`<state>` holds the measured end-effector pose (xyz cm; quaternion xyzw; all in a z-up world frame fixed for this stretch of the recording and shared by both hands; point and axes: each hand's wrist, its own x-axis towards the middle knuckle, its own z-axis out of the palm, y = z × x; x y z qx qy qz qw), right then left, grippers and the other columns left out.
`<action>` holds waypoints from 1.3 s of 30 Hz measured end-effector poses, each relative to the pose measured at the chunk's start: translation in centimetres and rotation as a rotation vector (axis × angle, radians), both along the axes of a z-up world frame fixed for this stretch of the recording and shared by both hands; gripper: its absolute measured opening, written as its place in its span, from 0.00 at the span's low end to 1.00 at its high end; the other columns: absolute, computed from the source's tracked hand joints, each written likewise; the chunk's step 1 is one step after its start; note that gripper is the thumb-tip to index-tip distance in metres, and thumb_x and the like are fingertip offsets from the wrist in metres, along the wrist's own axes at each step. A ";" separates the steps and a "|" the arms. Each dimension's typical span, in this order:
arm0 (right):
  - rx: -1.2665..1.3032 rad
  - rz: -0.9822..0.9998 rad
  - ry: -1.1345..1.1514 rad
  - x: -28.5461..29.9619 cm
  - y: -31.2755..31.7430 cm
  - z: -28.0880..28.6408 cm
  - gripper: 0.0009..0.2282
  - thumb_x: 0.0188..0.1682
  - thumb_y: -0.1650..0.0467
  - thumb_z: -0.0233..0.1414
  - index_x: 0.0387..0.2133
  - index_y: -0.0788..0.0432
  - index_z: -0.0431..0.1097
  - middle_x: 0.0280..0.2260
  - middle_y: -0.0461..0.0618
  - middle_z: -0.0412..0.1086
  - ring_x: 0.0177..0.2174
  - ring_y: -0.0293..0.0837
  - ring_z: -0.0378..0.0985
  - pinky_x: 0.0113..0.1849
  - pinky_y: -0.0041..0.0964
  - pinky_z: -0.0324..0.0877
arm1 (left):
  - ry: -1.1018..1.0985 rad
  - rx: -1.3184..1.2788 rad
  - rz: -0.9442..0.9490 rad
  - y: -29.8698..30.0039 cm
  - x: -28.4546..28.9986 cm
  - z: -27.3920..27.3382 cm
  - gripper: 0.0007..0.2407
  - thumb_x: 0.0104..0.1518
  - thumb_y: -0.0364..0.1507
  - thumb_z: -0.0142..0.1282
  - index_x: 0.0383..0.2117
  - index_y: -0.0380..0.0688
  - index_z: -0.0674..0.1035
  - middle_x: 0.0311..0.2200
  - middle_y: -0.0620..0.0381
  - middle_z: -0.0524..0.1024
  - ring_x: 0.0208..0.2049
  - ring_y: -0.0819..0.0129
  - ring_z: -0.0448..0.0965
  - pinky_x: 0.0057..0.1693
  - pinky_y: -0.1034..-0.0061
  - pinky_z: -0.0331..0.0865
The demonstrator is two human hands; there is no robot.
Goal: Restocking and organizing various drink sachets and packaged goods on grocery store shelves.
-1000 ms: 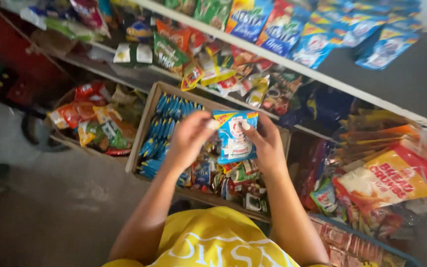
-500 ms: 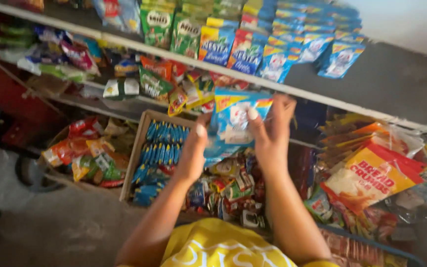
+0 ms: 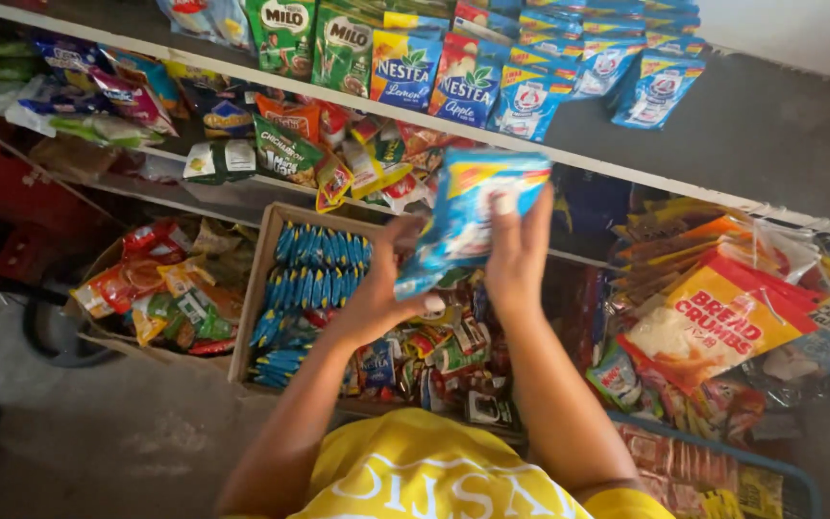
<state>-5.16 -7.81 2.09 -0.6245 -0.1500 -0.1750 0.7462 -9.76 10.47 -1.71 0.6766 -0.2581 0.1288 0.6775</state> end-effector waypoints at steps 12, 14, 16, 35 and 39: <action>0.129 0.021 0.176 -4.1 -3.1 3.8 0.24 0.59 0.66 0.49 0.66 0.65 0.54 0.55 0.50 0.67 0.53 0.41 0.70 0.56 0.37 0.65 | 0.407 0.127 0.363 1.3 5.1 -0.2 0.11 0.62 0.23 0.58 0.51 0.40 0.81 0.26 0.43 0.70 0.24 0.71 0.62 0.31 0.70 0.56; 0.043 0.011 0.236 -4.2 -2.5 3.9 0.25 0.57 0.67 0.51 0.66 0.65 0.56 0.55 0.51 0.67 0.52 0.41 0.71 0.55 0.37 0.65 | 0.426 0.022 0.290 0.7 5.3 2.9 0.13 0.60 0.21 0.57 0.51 0.39 0.81 0.25 0.46 0.71 0.24 0.72 0.62 0.31 0.71 0.55; -0.370 0.038 -0.013 -4.2 -1.3 4.9 0.26 0.56 0.65 0.52 0.63 0.67 0.55 0.56 0.51 0.58 0.57 0.43 0.66 0.58 0.37 0.63 | 0.370 -0.245 0.037 -0.3 4.9 6.4 0.09 0.63 0.21 0.58 0.49 0.38 0.78 0.36 0.55 0.82 0.34 0.77 0.80 0.40 0.80 0.73; -0.131 0.452 0.007 -2.5 -0.2 2.2 0.45 0.53 0.57 0.58 0.75 0.56 0.33 0.67 0.56 0.56 0.65 0.45 0.60 0.66 0.41 0.57 | 0.378 -0.194 0.006 -1.8 2.4 3.4 0.32 0.62 0.49 0.53 0.64 0.38 0.61 0.65 0.43 0.50 0.67 0.52 0.65 0.64 0.60 0.70; -0.076 0.274 0.136 -2.8 0.4 4.4 0.50 0.43 0.55 0.66 0.71 0.62 0.41 0.60 0.59 0.61 0.59 0.49 0.67 0.60 0.45 0.64 | 0.195 -0.106 -0.108 0.9 1.2 2.9 0.36 0.63 0.53 0.52 0.71 0.48 0.55 0.69 0.44 0.50 0.72 0.54 0.55 0.73 0.58 0.60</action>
